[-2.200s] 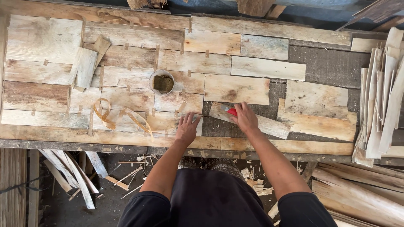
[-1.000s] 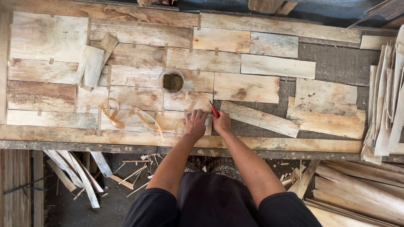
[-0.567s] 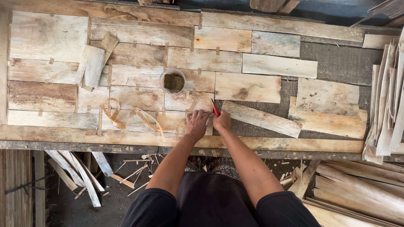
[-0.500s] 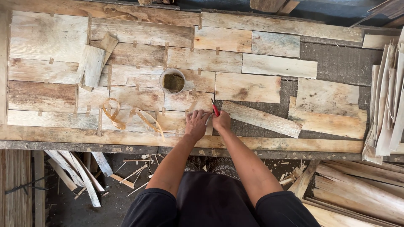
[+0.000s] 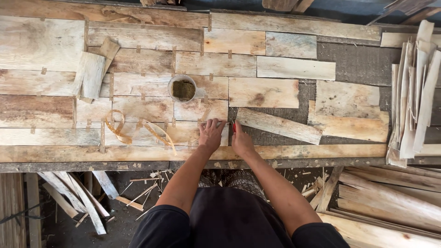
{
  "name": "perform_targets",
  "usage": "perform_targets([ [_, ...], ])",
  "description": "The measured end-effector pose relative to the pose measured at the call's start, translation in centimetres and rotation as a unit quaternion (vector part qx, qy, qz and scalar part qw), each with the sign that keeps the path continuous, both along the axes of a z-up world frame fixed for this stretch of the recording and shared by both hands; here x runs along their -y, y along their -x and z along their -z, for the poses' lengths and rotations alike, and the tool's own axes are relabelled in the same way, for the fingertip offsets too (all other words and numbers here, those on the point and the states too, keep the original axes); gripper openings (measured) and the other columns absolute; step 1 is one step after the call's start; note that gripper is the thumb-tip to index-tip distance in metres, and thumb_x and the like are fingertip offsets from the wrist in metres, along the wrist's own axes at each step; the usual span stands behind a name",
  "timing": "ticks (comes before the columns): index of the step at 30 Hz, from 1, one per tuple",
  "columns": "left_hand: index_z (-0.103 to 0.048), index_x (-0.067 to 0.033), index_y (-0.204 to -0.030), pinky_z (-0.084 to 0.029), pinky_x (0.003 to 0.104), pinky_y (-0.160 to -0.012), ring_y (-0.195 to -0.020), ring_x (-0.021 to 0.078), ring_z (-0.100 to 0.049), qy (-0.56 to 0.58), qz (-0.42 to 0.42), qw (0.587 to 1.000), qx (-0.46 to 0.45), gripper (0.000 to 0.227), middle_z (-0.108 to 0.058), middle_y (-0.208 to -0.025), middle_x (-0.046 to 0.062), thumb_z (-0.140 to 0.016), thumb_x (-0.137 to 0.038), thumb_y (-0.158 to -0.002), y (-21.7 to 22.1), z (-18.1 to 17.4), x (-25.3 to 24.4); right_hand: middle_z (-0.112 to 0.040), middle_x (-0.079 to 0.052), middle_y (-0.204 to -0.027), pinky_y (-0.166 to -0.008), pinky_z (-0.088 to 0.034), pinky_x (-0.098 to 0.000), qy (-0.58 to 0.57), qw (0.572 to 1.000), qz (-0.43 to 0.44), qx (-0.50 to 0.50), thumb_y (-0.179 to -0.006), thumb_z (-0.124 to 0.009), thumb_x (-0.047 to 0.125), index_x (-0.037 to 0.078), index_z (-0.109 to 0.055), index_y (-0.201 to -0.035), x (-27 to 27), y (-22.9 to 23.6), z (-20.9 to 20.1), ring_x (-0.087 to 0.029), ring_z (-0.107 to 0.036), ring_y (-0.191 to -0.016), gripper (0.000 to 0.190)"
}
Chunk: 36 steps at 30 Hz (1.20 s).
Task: Patching a wooden surface with small veneer pieces using a utility knife.
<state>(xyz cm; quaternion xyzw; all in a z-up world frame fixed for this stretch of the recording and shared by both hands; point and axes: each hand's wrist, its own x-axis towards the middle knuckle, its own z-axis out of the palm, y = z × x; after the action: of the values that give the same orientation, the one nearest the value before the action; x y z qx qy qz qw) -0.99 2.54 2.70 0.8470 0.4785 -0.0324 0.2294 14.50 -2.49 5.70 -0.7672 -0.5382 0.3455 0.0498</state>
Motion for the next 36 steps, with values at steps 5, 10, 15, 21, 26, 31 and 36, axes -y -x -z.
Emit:
perform_targets([
  [5,-0.042,-0.0222,-0.152,-0.036,0.056,-0.110,-0.134,0.0304,-0.042,-0.041,0.023,0.999,-0.027,0.068,-0.044,-0.143,0.012,-0.066,-0.015,-0.090,0.0,2.0,0.8,-0.072,-0.028,-0.090,-0.076,-0.055,-0.0585,-0.013,1.000,-0.011,0.006,-0.098,-0.052,0.017,0.004,-0.017,-0.162,1.3,0.5,3.0,-0.048,-0.070,-0.081,0.074],
  [10,-0.042,-0.0211,-0.152,-0.035,0.057,-0.111,-0.139,0.0321,-0.040,-0.073,0.023,0.997,-0.032,0.067,-0.043,-0.149,0.013,-0.064,-0.014,-0.089,-0.1,2.6,1.1,-0.072,-0.029,-0.090,-0.078,-0.055,-0.0580,0.029,1.000,0.003,0.007,-0.099,-0.052,0.018,0.006,-0.018,-0.163,1.0,1.7,0.6,-0.048,-0.069,-0.082,0.073],
  [15,-0.041,-0.0222,-0.153,-0.035,0.057,-0.112,-0.139,0.0306,-0.040,-0.048,0.027,0.997,-0.047,0.068,-0.042,-0.149,0.012,-0.064,-0.014,-0.089,-0.2,2.0,0.9,-0.072,-0.030,-0.088,-0.077,-0.054,-0.0584,0.016,1.000,0.003,0.004,-0.098,-0.053,0.017,0.003,-0.018,-0.162,1.1,1.9,1.1,-0.049,-0.069,-0.081,0.074],
  [21,-0.037,-0.0208,-0.154,-0.036,0.056,-0.112,-0.140,0.0298,-0.038,-0.010,0.047,0.995,-0.088,0.071,-0.039,-0.150,0.012,-0.066,-0.012,-0.090,-0.4,0.3,0.5,-0.074,-0.024,-0.089,-0.072,-0.061,-0.0506,0.122,0.992,0.019,-0.010,-0.099,-0.042,0.008,0.001,-0.012,-0.164,-0.6,3.5,-3.6,-0.039,-0.074,-0.077,0.072],
  [26,-0.033,-0.0192,-0.155,-0.034,0.056,-0.114,-0.144,0.0306,-0.035,-0.012,0.056,0.993,-0.102,0.070,-0.036,-0.154,0.014,-0.064,-0.015,-0.092,-0.6,1.1,0.6,-0.073,-0.025,-0.092,-0.076,-0.060,-0.0496,0.122,0.992,0.001,0.009,-0.099,-0.043,0.007,0.001,-0.013,-0.163,-1.3,3.1,-2.9,-0.038,-0.073,-0.079,0.072],
  [31,-0.032,-0.0186,-0.157,-0.032,0.057,-0.116,-0.146,0.0319,-0.033,-0.022,0.054,0.993,-0.102,0.069,-0.033,-0.159,0.014,-0.061,-0.018,-0.094,-0.5,1.9,0.7,-0.072,-0.028,-0.096,-0.081,-0.058,-0.0514,0.103,0.995,-0.011,0.013,-0.097,-0.046,0.009,0.002,-0.017,-0.163,-1.1,2.6,-1.9,-0.043,-0.072,-0.086,0.073],
  [36,-0.034,-0.0183,-0.156,-0.031,0.060,-0.116,-0.146,0.0333,-0.033,-0.033,0.044,0.995,-0.078,0.067,-0.034,-0.159,0.014,-0.060,-0.018,-0.094,-0.5,3.0,1.1,-0.071,-0.032,-0.101,-0.086,-0.056,-0.0545,0.087,0.996,-0.011,0.023,-0.097,-0.049,0.014,0.002,-0.022,-0.161,-0.2,2.8,-1.5,-0.047,-0.070,-0.092,0.070],
])
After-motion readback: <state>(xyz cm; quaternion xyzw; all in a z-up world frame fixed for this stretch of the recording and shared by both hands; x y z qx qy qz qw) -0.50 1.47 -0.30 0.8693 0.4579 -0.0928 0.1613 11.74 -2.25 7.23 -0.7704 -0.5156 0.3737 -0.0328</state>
